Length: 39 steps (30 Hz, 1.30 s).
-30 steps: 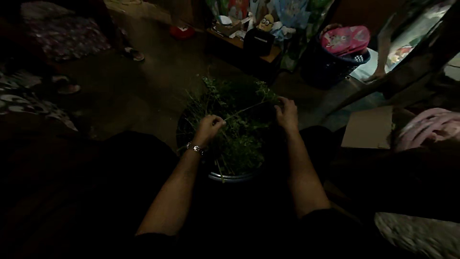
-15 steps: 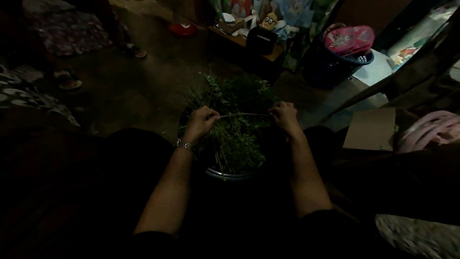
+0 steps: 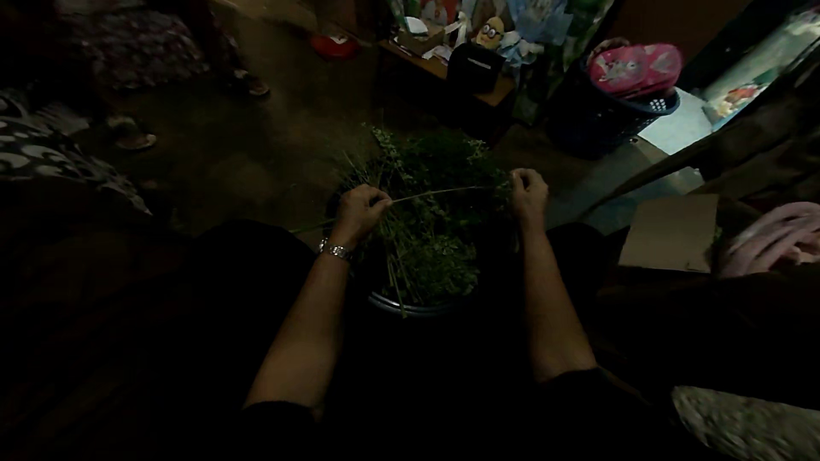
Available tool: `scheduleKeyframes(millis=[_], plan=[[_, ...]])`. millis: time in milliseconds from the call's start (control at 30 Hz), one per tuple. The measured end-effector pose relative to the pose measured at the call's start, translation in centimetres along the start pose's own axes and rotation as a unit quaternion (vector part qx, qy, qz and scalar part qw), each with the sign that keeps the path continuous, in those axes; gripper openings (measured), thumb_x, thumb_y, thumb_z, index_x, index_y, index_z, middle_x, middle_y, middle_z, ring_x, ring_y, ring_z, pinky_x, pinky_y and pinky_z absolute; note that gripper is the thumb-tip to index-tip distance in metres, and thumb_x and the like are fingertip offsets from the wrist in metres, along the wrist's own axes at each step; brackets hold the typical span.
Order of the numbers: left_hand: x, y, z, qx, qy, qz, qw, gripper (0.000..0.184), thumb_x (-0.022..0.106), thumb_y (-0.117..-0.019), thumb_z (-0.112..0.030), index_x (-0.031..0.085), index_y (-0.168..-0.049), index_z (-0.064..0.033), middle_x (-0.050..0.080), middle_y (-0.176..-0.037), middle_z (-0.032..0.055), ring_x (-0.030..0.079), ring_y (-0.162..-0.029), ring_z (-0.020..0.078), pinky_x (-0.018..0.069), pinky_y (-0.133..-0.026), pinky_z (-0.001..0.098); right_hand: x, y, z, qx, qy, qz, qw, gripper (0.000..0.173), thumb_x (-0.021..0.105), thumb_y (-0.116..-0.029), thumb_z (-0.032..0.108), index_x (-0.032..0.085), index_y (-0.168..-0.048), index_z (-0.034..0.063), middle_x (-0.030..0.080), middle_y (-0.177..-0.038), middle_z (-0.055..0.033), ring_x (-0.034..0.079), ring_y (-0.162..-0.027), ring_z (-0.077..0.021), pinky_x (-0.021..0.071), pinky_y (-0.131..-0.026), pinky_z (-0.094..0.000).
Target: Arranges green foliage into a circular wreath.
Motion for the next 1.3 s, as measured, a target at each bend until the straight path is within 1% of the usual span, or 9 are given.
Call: scheduleKeyframes(millis=[167, 267, 400, 600, 733, 900, 1033, 1200, 1300], plan=[[3.0, -0.2, -0.5, 0.005, -0.062, -0.052, 0.997, 0.032, 0.064, -0.1006, -0.017, 0.068, -0.128, -0.001, 0.06, -0.134, 0.0258, 0.05, -0.131, 0.0483, 0.0356, -0.109, 0.0654, 1.3, 2.4, 1.9, -0.049, -0.138, 0.073, 0.987, 0.025, 0.054, -0.1072, 0.02, 0.065, -0.115, -0.0007, 0.065, -0.099, -0.0085, 0.061, -0.085, -0.0076, 0.0521, -0.079, -0.0266], [4.8, 0.4, -2.8, 0.052, 0.0, -0.024, 0.998, 0.026, 0.06, -0.102, -0.014, 0.071, -0.121, 0.0009, 0.067, -0.121, 0.0243, 0.061, -0.118, 0.0417, 0.0434, -0.105, 0.0575, 2.6, 3.3, 3.0, -0.094, -0.113, 0.088, 0.985, 0.024, 0.049, -0.1088, 0.017, 0.061, -0.116, -0.0036, 0.064, -0.097, -0.0114, 0.06, -0.081, -0.0109, 0.0528, -0.077, -0.0287], [7.8, 2.2, -4.5, 0.009, 0.189, 0.141, 0.972, 0.025, 0.056, -0.1063, -0.018, 0.073, -0.108, -0.0002, 0.071, -0.095, 0.0067, 0.065, -0.083, 0.0085, 0.0541, -0.082, 0.028, 3.8, 5.0, 4.6, -0.151, -0.122, 0.105, 0.975, 0.02, 0.052, -0.1078, 0.016, 0.06, -0.114, -0.001, 0.068, -0.095, -0.0096, 0.062, -0.077, -0.0089, 0.0531, -0.072, -0.0257], [7.8, 2.7, -4.5, -0.077, 0.315, 0.123, 0.938, 0.033, 0.048, -0.1099, -0.023, 0.065, -0.132, -0.0046, 0.069, -0.123, 0.0069, 0.066, -0.094, 0.0083, 0.0543, -0.084, 0.0267, 6.2, 7.1, 5.9, -0.141, -0.212, 0.154, 0.955, 0.013, 0.057, -0.103, 0.008, 0.064, -0.108, -0.0022, 0.07, -0.094, -0.0048, 0.062, -0.078, -0.0013, 0.0535, -0.074, -0.0194], [6.4, 1.9, -3.2, -0.057, 0.376, 0.017, 0.925, 0.028, 0.056, -0.106, -0.017, 0.068, -0.125, -0.0009, 0.07, -0.113, 0.0051, 0.064, -0.087, 0.0033, 0.0546, -0.08, 0.0217, 7.5, 9.0, 7.0, -0.214, -0.128, 0.149, 0.957, 0.013, 0.062, -0.0992, 0.005, 0.067, -0.106, -0.0049, 0.069, -0.093, -0.0121, 0.064, -0.076, -0.0097, 0.0557, -0.072, -0.0251], [6.1, 2.0, -2.5, -0.061, 0.395, -0.006, 0.917, 0.022, 0.062, -0.1026, -0.017, 0.072, -0.116, -0.0011, 0.072, -0.109, 0.0046, 0.067, -0.093, 0.0066, 0.0555, -0.088, 0.0267, 9.0, 10.3, 7.4, -0.271, -0.084, 0.151, 0.947, 0.015, 0.065, -0.0972, 0.003, 0.068, -0.107, -0.0074, 0.07, -0.098, -0.0201, 0.071, -0.084, -0.024, 0.0606, -0.079, -0.0373], [6.0, 1.7, -2.3, -0.051, 0.423, -0.017, 0.905, 0.018, 0.063, -0.1023, -0.016, 0.072, -0.108, -0.0007, 0.072, -0.096, 0.0023, 0.067, -0.083, 0.0058, 0.0573, -0.08, 0.025, 9.5, 9.5, 6.2, -0.149, -0.164, 0.199, 0.955, 0.02, 0.065, -0.101, 0.014, 0.065, -0.112, -0.0032, 0.069, -0.1, -0.0118, 0.066, -0.084, -0.013, 0.057, -0.079, -0.0296], [6.0, 1.7, -3.4, -0.025, 0.315, 0.029, 0.948, 0.016, 0.065, -0.1005, -0.013, 0.072, -0.103, 0.0008, 0.071, -0.091, 0.0024, 0.065, -0.083, 0.0028, 0.0548, -0.082, 0.0237, 10.0, 9.0, 4.7, 0.011, -0.207, 0.281, 0.937, 0.044, 0.058, -0.1059, 0.029, 0.053, -0.14, 0.0017, 0.066, -0.117, -0.0133, 0.064, -0.096, -0.0145, 0.0548, -0.086, -0.0339], [6.2, 1.9, -4.2, 0.022, 0.259, 0.037, 0.965, 0.014, 0.064, -0.0998, -0.007, 0.073, -0.1, 0.0028, 0.072, -0.091, 0.0061, 0.065, -0.082, 0.0028, 0.0547, -0.081, 0.0234, 10.3, 9.0, 4.8, 0.0, -0.179, 0.295, 0.938, 0.032, 0.07, -0.0986, 0.025, 0.058, -0.117, 0.0012, 0.058, -0.087, -0.0046, 0.053, -0.071, -0.0077, 0.0498, -0.068, -0.0259]])
Point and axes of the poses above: each hand's wrist, its own y-axis away from the middle knuckle, its own x-axis out of the palm, z = x × y, the point moved 9 cm from there along -y, towards the middle knuckle
